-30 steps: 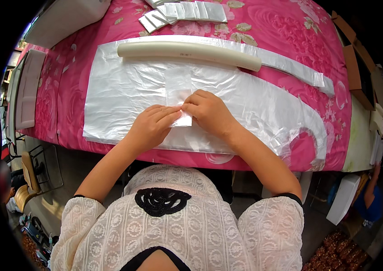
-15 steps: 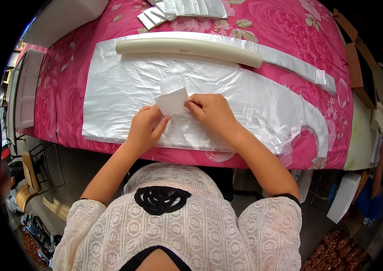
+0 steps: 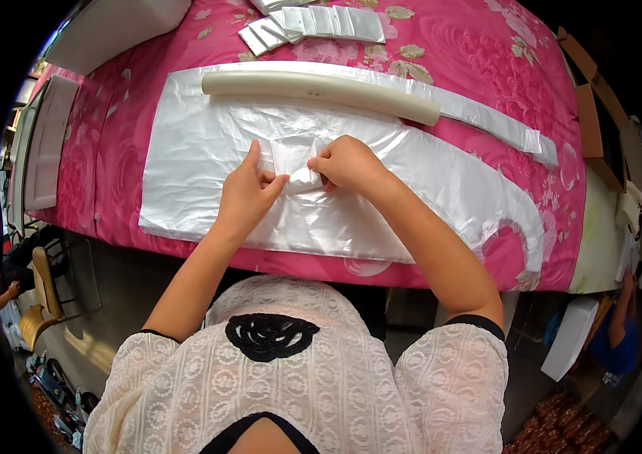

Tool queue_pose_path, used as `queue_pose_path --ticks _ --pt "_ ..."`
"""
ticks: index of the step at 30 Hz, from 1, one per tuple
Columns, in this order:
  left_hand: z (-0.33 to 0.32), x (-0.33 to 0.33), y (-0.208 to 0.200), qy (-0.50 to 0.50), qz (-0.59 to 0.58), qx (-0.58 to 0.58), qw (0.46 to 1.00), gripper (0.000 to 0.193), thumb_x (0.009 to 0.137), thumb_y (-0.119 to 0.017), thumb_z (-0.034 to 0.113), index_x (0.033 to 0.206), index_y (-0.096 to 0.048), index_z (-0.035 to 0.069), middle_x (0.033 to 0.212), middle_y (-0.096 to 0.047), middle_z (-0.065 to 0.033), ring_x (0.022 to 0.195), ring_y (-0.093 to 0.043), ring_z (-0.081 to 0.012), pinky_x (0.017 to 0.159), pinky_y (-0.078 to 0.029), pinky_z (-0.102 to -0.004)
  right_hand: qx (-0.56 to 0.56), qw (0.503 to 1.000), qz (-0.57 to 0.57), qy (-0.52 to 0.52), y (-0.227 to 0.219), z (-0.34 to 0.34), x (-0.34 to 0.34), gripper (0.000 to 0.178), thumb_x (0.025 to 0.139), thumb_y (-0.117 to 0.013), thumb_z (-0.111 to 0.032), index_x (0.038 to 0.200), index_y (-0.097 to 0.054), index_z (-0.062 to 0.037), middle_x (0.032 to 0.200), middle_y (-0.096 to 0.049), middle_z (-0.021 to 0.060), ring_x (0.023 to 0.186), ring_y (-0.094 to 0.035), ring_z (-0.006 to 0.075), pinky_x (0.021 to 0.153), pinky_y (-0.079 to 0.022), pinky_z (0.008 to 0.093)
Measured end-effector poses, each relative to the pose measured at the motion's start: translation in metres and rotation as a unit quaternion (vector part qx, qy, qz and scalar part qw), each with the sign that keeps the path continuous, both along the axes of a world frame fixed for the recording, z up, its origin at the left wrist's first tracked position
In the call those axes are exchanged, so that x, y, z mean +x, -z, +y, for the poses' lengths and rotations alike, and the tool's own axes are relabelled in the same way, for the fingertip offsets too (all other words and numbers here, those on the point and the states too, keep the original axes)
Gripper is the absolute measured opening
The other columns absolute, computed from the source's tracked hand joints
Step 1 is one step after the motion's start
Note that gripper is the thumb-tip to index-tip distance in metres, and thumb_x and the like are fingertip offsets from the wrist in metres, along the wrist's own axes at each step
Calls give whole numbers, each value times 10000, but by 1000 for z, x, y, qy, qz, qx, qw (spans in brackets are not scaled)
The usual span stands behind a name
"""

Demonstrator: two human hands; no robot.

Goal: The person unrolls a sheet of clear plastic wrap over a large silver foil sheet on a pink floral tablecloth, then folds the plastic over the foil and smooths it down. The person repeats this process multiple times, creating several wrapped packages.

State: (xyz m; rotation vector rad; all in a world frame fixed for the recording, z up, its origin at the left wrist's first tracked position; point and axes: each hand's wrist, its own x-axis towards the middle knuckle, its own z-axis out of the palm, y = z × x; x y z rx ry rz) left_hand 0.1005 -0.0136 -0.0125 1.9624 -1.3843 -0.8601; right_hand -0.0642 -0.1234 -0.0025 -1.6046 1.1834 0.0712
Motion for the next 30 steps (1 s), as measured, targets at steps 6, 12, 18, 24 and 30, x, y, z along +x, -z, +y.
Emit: queue_pose_path --ticks 6,12,18,24,30 --pt "10 2 -9 -6 82 17 996 838 789 -691 218 1380 -212 -134 840 -670 -130 713 -673 -209 656 -519 -282 24 1000 0 -6 -1 -2 3 289 851 -646 -251 756 -681 20 625 -628 68 539 -597 123 529 -464 264" --pt "21 -2 -17 49 -66 -64 995 776 804 -675 169 1389 -242 -101 1269 -498 -195 1029 -601 -248 760 -522 -314 5 1000 0 8 -1 1 2 306 855 -640 -258 733 -663 21 604 -613 58 539 -594 121 525 -460 257" --pt "3 -14 3 188 -248 -202 929 767 835 -628 306 1388 -263 -82 1404 -346 -253 1322 -315 -374 1074 -280 -443 1 1000 12 -6 -3 2 4 290 845 -638 -242 718 -659 18 596 -608 62 547 -585 119 543 -460 262" --pt "-9 -31 23 166 -263 -102 945 987 828 -511 586 1424 -111 -91 1496 -119 -264 1410 -82 -373 1130 -75 -487 -43 999 14 -19 3 2 3 272 786 -624 -257 691 -691 -11 570 -632 86 521 -606 170 563 -477 295" --pt "-8 -33 32 159 -275 -96 943 1084 786 -505 668 1433 -69 -84 1510 -62 -253 1419 -26 -360 1128 -14 -495 -45 999 -2 13 4 8 2 290 778 -629 -278 696 -688 -6 560 -634 95 510 -616 176 553 -484 302"
